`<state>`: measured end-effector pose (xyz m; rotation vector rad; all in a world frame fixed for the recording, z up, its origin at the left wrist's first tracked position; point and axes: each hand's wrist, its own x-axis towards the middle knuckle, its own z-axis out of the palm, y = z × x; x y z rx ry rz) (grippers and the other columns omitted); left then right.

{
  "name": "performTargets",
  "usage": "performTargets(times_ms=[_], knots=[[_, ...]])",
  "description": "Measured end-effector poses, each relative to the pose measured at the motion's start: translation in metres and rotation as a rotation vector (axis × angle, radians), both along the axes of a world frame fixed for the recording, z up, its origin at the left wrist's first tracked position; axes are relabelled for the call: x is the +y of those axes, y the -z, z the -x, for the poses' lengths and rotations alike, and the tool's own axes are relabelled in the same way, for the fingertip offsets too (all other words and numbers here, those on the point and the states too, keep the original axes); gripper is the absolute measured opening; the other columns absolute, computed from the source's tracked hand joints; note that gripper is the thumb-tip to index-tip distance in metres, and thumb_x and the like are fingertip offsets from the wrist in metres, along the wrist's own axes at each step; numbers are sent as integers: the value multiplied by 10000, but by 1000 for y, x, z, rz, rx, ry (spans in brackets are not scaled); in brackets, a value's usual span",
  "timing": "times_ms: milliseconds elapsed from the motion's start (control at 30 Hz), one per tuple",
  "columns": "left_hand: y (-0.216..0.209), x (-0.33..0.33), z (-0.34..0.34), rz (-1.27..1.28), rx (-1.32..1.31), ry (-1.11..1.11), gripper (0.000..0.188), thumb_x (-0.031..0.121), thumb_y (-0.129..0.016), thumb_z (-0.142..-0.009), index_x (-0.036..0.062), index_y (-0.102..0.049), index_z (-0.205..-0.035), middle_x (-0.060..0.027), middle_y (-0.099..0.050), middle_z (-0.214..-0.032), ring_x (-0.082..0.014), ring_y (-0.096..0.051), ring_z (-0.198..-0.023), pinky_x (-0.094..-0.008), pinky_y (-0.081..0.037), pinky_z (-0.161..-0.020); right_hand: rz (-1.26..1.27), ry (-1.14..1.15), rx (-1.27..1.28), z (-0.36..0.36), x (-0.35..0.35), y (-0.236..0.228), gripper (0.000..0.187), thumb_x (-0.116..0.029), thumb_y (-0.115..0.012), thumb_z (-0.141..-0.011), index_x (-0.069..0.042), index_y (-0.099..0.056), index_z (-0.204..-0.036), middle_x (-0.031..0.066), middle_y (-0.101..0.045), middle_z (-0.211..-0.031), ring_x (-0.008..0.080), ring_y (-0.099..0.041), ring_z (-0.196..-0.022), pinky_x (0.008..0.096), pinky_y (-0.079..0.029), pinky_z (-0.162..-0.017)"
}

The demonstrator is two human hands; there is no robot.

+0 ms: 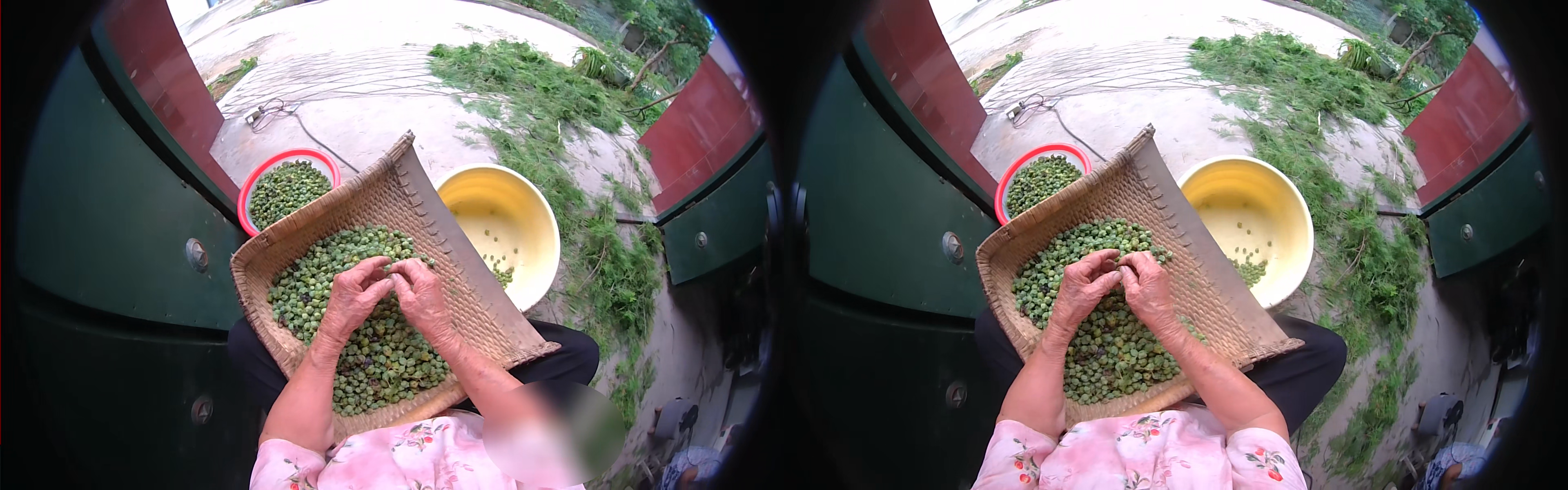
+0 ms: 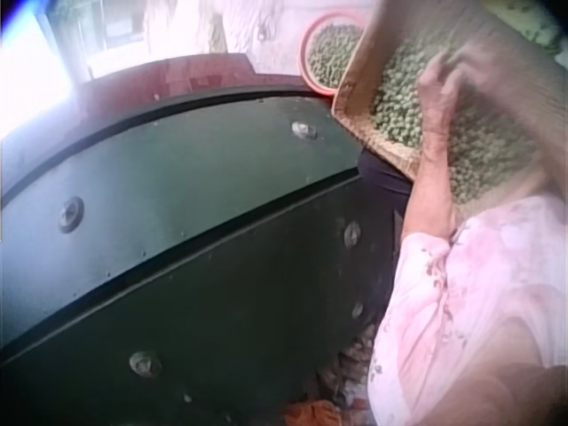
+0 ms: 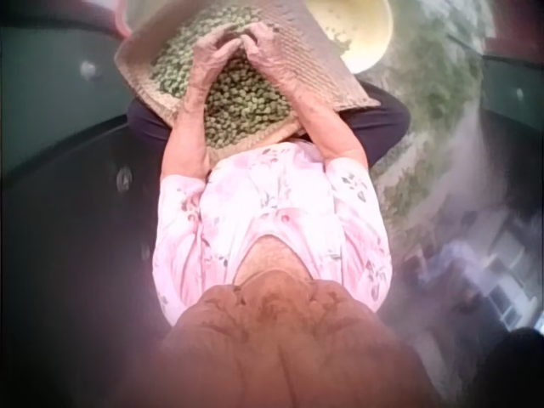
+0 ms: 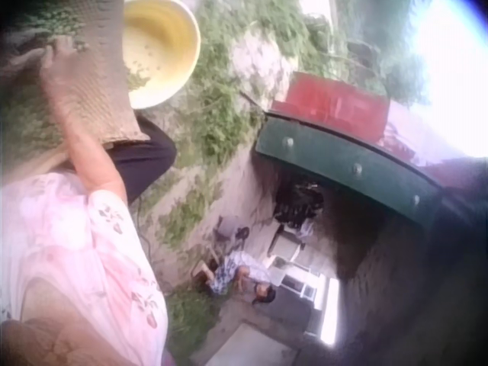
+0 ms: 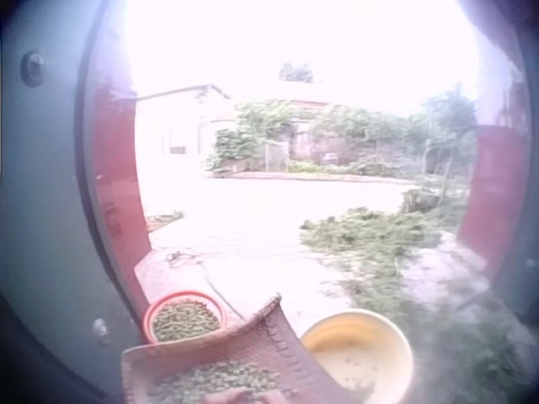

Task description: The person sorts green seed pods in a woven tray by hand, peeling pods to separate the seeds and tossing them into an adjacent basin.

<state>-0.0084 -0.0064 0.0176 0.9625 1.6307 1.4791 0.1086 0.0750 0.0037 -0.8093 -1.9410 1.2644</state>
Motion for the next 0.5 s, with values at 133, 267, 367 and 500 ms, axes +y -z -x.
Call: performTargets(times_ms=[133,267,367,500], knots=[[6,-3,6,56,86,83,354,7,-630,-832,-23,-569,-1179,-12,-618,-920,-73,-572,-851,-222,-503,-711,0,-12,-21,-3,-4,-4,91,-46,-572,-830,2,-596,-904,152,-575,-864,294,-595,-770,369,-474,-683],[-7,-3,4,93,86,130,360,-8,-623,-803,-17,-580,-1161,-10,-618,-900,-63,-569,-823,-213,-490,-698,-123,30,-11,-11,-4,4,51,-31,-557,-824,1,-577,-857,166,-565,-845,324,-588,-756,406,-466,-671],[-11,-2,3,145,185,159,340,-9,-624,-783,-9,-605,-1122,-7,-617,-870,-57,-571,-799,-207,-483,-695,-212,51,-61,-23,2,8,38,-32,-553,-823,-6,-575,-840,163,-572,-827,328,-590,-742,420,-469,-672],[-5,-3,3,70,192,118,311,19,-641,-753,5,-635,-1064,-31,-626,-838,-77,-575,-719,-232,-494,-669,-112,-16,-220,-60,19,-2,69,-35,-550,-825,-15,-605,-862,154,-618,-821,308,-620,-767,407,-492,-718]])
